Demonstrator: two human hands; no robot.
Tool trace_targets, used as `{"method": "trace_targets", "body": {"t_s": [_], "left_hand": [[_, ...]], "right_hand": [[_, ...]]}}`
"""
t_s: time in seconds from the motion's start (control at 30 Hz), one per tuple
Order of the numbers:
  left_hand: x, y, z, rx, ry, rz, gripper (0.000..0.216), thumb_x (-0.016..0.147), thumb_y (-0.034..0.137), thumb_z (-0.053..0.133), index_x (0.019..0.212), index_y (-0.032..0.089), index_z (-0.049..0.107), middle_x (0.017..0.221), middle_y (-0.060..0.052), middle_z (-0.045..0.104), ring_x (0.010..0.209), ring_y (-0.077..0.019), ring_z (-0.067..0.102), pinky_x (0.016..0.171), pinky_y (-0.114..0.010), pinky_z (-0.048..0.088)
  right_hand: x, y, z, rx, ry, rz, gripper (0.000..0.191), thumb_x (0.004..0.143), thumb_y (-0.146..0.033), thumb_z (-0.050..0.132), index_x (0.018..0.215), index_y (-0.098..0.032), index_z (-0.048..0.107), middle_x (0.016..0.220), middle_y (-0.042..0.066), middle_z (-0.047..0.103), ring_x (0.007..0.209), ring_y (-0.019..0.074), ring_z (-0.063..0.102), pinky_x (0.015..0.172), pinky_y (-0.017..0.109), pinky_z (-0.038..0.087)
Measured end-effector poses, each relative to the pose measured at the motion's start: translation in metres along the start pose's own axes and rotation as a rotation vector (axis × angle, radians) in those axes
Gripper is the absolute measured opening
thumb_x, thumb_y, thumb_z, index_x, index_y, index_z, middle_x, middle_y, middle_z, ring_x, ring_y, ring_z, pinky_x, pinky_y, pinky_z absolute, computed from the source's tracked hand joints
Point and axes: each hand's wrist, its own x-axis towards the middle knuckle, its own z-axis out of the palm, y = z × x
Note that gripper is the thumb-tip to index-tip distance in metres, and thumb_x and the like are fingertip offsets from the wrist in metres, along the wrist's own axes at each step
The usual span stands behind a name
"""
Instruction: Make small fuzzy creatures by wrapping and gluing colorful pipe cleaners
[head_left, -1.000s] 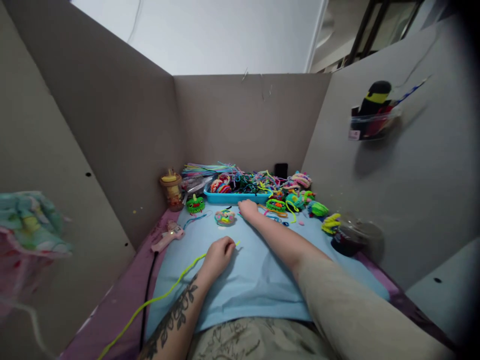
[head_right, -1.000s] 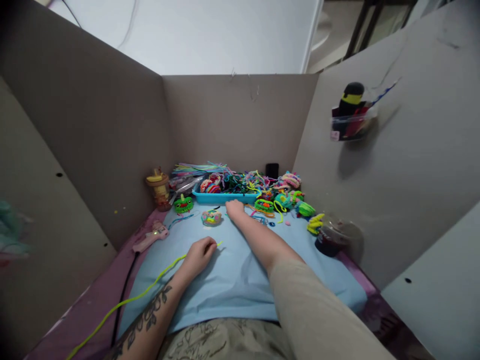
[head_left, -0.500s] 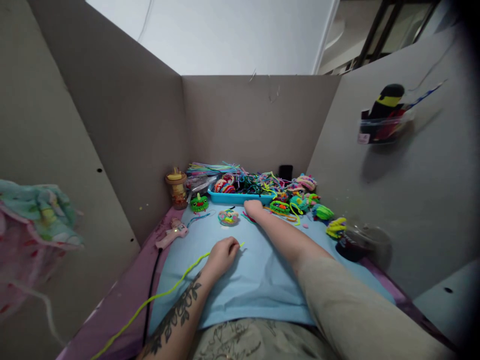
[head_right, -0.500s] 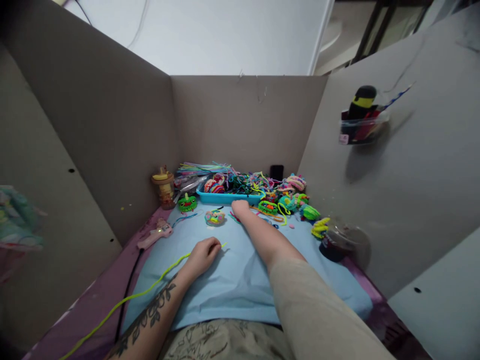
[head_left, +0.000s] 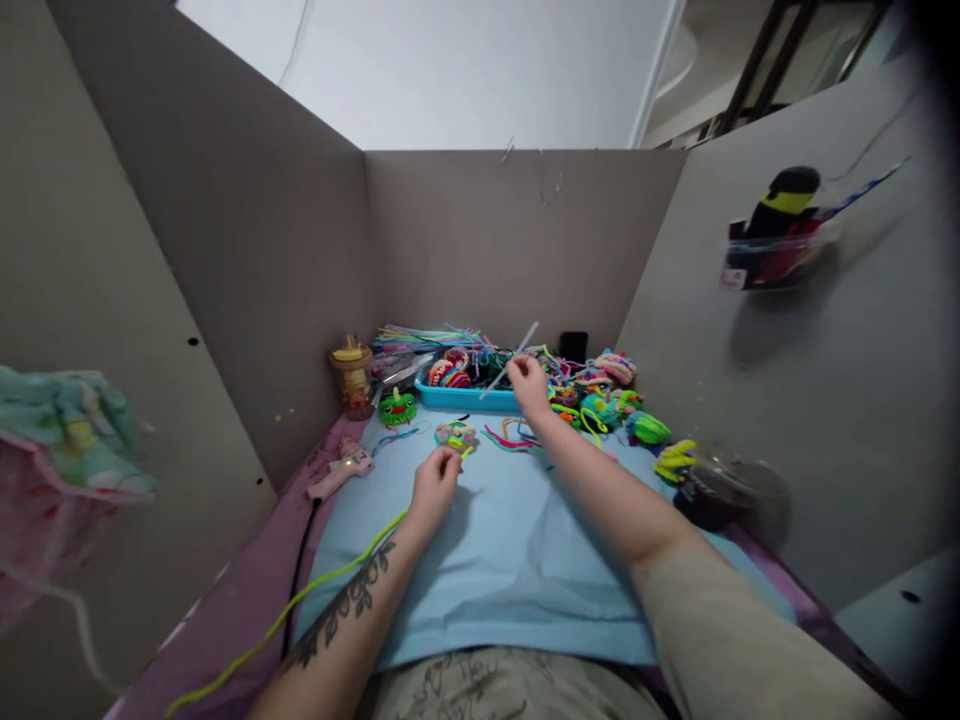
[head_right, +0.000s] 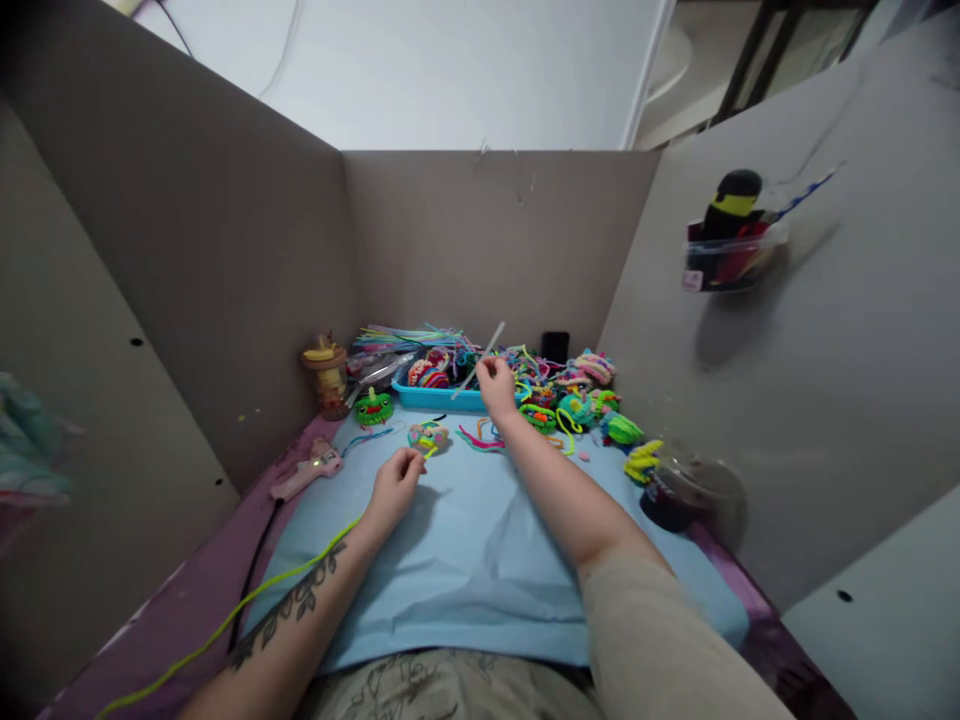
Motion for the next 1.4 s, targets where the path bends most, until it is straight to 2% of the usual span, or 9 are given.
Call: {"method": "trace_targets", "body": {"t_s": [0.07,0.13,0.33,0.47,0.6,0.73,0.93,1.17,1.4], "left_hand": [[0.014,0.000,0.002,-0.003,0.045,0.033,0.021,0.085,0.031,0.043,0.072,0.018,0.053,0.065,0.001,0.054,0.063,-0.0130,0.050,0.061,-0.024,0.038],[0.026,-0.001,0.006,-0.042,0.109,0.042,0.019,0.085,0.031,0.043,0.075,0.017,0.052,0.071,0.000,0.055,0.068,-0.0134,0.051,0.065,-0.024,0.040],[0.034,-0.013,0.020,-0.224,0.066,0.003,0.021,0.086,0.034,0.041,0.075,0.018,0.047,0.066,0.001,0.049,0.061,-0.0115,0.046,0.060,-0.023,0.040],[0.029,-0.015,0.022,-0.247,0.001,0.014,0.019,0.083,0.034,0.042,0.074,0.018,0.048,0.069,0.000,0.050,0.064,-0.0119,0.048,0.063,-0.024,0.041],[0.026,-0.015,0.019,-0.255,-0.045,0.033,0.013,0.080,0.029,0.045,0.080,0.018,0.051,0.078,-0.002,0.055,0.070,-0.0128,0.052,0.067,-0.025,0.043],[0.027,-0.018,0.017,-0.259,-0.054,-0.018,0.009,0.081,0.026,0.044,0.083,0.018,0.048,0.070,0.001,0.053,0.066,-0.0122,0.052,0.066,-0.025,0.044],[0.028,-0.017,0.019,-0.270,-0.101,-0.059,0.014,0.081,0.029,0.045,0.075,0.017,0.048,0.069,0.000,0.052,0.062,-0.0115,0.050,0.061,-0.024,0.043],[0.024,-0.015,0.020,-0.333,-0.268,-0.055,0.013,0.081,0.031,0.046,0.077,0.018,0.046,0.070,0.001,0.055,0.065,-0.0106,0.052,0.066,-0.024,0.044],[0.023,-0.010,0.019,-0.327,-0.253,-0.066,0.013,0.082,0.030,0.046,0.077,0.018,0.047,0.067,0.002,0.053,0.063,-0.0106,0.052,0.065,-0.024,0.044]], "right_hand": [[-0.006,-0.011,-0.005,0.197,0.006,0.005,0.021,0.089,-0.034,0.032,0.098,-0.018,0.043,0.085,0.005,0.061,0.073,0.0150,0.057,0.069,0.027,0.046],[-0.025,-0.020,-0.010,0.263,-0.117,-0.039,0.020,0.091,-0.031,0.029,0.103,-0.020,0.039,0.079,0.002,0.059,0.069,0.0146,0.056,0.069,0.029,0.046],[-0.106,-0.027,-0.014,0.013,-0.343,-0.266,0.021,0.083,-0.013,0.040,0.098,-0.018,0.053,0.096,0.008,0.052,0.092,0.0196,0.051,0.083,0.034,0.043],[-0.130,-0.026,-0.007,0.033,-0.418,-0.287,0.023,0.082,-0.011,0.043,0.096,-0.020,0.059,0.092,0.007,0.054,0.091,0.0191,0.051,0.081,0.033,0.043],[-0.136,-0.022,0.000,0.068,-0.369,-0.134,0.010,0.081,-0.024,0.053,0.089,-0.019,0.056,0.078,0.002,0.056,0.073,0.0157,0.052,0.068,0.028,0.043],[-0.136,-0.017,0.000,0.080,-0.315,0.026,0.018,0.079,-0.033,0.057,0.087,-0.018,0.052,0.068,-0.003,0.053,0.058,0.0121,0.048,0.056,0.023,0.038],[-0.132,-0.015,-0.004,0.084,-0.355,-0.113,0.016,0.083,-0.022,0.048,0.084,-0.018,0.063,0.080,0.005,0.061,0.077,0.0162,0.055,0.071,0.028,0.043],[-0.130,-0.013,-0.004,0.258,-0.410,0.061,0.027,0.082,-0.029,0.050,0.098,-0.018,0.067,0.086,0.004,0.066,0.076,0.0157,0.057,0.072,0.030,0.046],[-0.128,-0.013,-0.007,0.429,-0.501,0.189,0.038,0.079,-0.037,0.053,0.109,-0.017,0.064,0.078,0.003,0.066,0.065,0.0131,0.054,0.064,0.028,0.044]]}}
